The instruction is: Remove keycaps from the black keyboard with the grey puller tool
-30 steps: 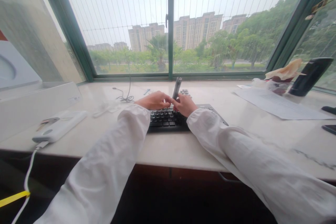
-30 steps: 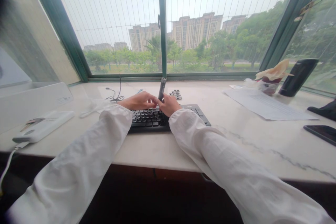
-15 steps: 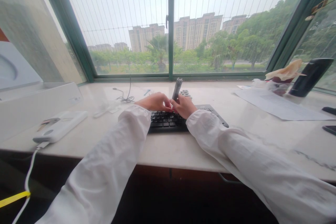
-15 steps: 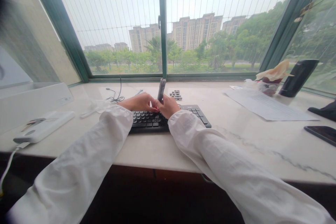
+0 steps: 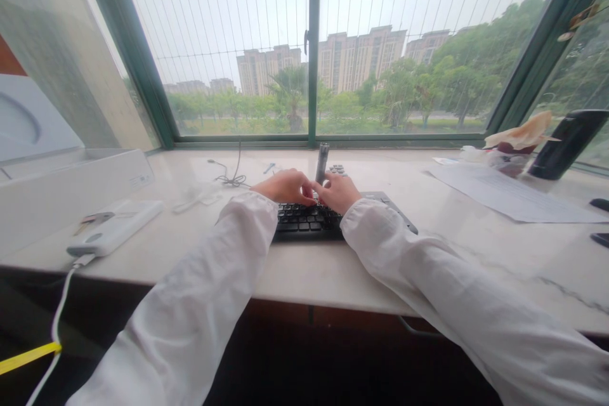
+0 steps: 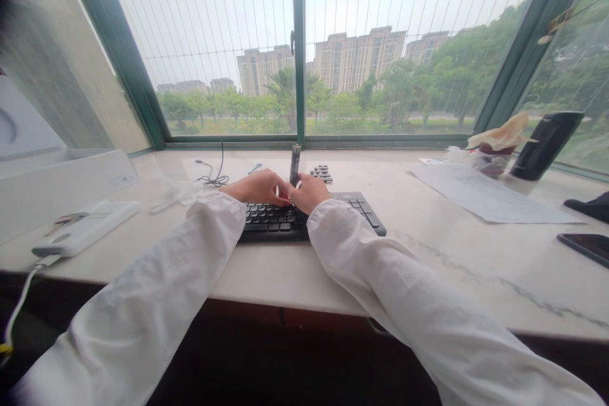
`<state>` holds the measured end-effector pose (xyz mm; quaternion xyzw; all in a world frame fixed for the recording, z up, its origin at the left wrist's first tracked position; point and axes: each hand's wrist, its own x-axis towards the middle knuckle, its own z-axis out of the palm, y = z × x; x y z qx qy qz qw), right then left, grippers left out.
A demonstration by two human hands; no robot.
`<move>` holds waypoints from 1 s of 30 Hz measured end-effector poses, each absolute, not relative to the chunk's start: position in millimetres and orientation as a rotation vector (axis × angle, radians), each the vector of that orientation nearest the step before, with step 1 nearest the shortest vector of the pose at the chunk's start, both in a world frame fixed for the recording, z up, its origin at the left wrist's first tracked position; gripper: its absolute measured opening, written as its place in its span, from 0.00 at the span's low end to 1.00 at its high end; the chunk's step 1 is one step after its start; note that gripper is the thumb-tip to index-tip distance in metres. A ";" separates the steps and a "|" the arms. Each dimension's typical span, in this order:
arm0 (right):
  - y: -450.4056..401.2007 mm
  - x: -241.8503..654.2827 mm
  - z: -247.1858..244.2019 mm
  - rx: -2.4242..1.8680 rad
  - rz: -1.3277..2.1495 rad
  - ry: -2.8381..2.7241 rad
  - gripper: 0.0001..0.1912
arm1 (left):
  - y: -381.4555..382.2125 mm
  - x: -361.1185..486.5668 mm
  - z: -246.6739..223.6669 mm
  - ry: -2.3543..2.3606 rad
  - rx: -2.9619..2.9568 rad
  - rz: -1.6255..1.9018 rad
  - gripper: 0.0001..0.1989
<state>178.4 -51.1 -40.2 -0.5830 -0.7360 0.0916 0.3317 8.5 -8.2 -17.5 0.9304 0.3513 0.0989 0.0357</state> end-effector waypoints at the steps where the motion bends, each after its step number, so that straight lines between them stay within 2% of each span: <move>1: -52.3 178.2 -39.4 -1.524 0.198 -1.936 0.14 | -7.6 8.8 -17.9 1.089 2.865 0.303 0.13; 9: -53.3 177.3 -41.7 -1.529 0.255 -1.909 0.13 | -7.8 7.3 -17.0 1.072 2.770 0.334 0.15; 20: -51.7 177.4 -44.7 -1.496 0.231 -1.935 0.11 | -9.0 4.9 -15.7 0.971 2.746 0.347 0.13; 30: -50.2 171.9 -52.7 -1.448 0.035 -1.932 0.12 | -8.3 4.8 -17.2 1.023 2.771 0.380 0.16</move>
